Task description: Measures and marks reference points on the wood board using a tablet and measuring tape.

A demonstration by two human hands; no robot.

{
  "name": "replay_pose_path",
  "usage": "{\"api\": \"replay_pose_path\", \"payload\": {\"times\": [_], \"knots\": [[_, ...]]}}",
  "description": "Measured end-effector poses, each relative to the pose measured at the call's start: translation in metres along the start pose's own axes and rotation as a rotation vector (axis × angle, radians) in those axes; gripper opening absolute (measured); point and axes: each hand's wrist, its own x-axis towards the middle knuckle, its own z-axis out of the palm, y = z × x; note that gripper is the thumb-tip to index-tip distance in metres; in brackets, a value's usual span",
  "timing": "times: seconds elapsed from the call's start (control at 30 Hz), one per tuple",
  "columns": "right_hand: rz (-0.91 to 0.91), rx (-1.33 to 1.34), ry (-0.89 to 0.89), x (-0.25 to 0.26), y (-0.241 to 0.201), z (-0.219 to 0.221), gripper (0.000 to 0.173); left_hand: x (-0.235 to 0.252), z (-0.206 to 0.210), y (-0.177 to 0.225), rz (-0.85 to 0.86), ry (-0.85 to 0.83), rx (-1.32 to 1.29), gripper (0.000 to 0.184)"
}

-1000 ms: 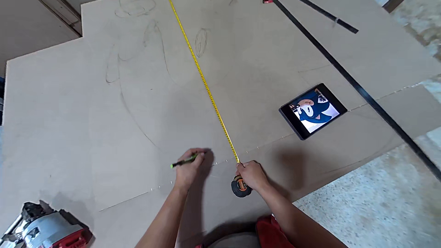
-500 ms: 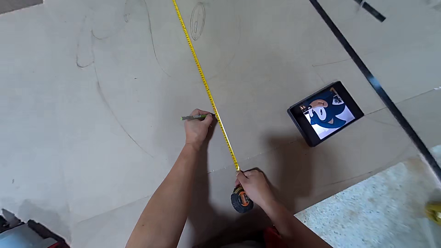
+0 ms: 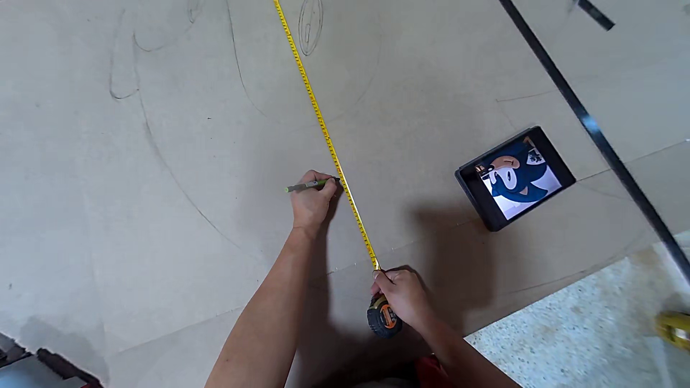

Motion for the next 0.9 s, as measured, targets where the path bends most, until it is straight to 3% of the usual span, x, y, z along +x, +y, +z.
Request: {"api": "replay_pose_path", "payload": {"times": [0.27,0.9], "knots": [[-0.101,0.044,-0.028,-0.002,0.012,-0.003,0.046,-0.001,0.000,0.002,0.002,0.002,0.024,0.005],[-0.123,0.008,-0.034,-0.002,0.010,-0.004,0.048,0.000,-0.003,0.003,-0.012,0.005,0.019,0.007]]}}
